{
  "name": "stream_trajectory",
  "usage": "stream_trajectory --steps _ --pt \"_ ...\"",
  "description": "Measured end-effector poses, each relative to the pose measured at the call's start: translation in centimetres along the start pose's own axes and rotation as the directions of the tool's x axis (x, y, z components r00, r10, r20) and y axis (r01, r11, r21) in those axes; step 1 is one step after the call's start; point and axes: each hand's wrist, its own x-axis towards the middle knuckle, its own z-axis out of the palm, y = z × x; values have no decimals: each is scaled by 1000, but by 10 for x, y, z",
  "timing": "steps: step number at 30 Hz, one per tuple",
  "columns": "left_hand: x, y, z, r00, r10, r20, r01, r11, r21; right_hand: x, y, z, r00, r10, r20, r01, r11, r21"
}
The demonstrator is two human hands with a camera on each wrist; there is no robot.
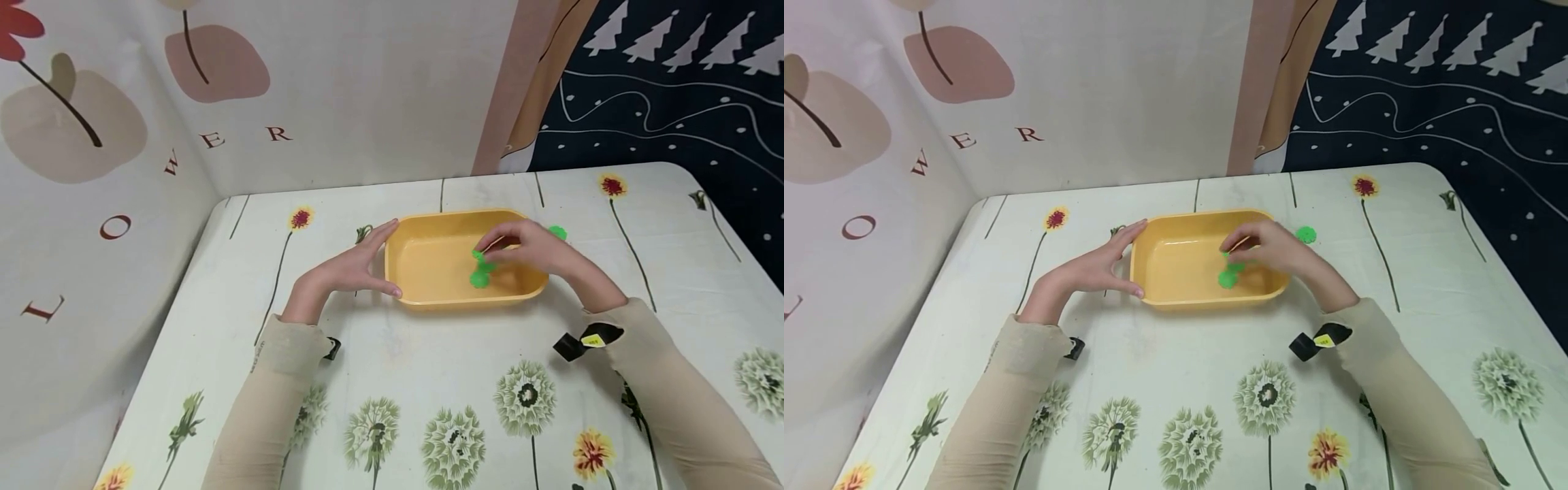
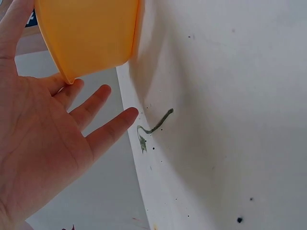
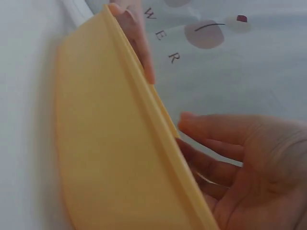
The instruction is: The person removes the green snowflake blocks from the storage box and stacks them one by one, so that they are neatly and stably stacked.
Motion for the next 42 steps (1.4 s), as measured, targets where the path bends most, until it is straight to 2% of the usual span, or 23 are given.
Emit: stream_trajectory --steps 3,5,10,15,21,26,29,35,42 --pt "0 1 0 1000 0 2 0 1000 -11 6 4 10 993 -29 117 29 1000 -6" --pt "-1 1 1 1000 5 3 -5 1000 -18 9 7 16 986 -14 168 17 1000 -17" --pt "0 0 1 1000 3 -3 -3 1000 -17 13 11 25 972 19 233 -7 999 -53" --pt "0 0 0 1000 0 -7 0 1000 -12 13 11 31 959 -10 284 41 994 -103" --pt "-2 4 0 1000 -1 -7 1 1000 -28 15 10 37 953 -34 302 89 981 -170" --pt "-1 3 0 1000 6 -7 -6 999 -37 15 11 38 953 -37 302 95 979 -179" --pt "-1 2 1 1000 8 -7 -8 999 -37 15 10 38 952 -14 305 72 981 -179" --pt "-1 2 0 1000 13 -9 -13 999 -38 16 8 35 951 30 306 11 991 -131" --pt "-1 2 1 1000 14 -8 -14 999 -42 15 11 32 951 3 309 11 999 -44"
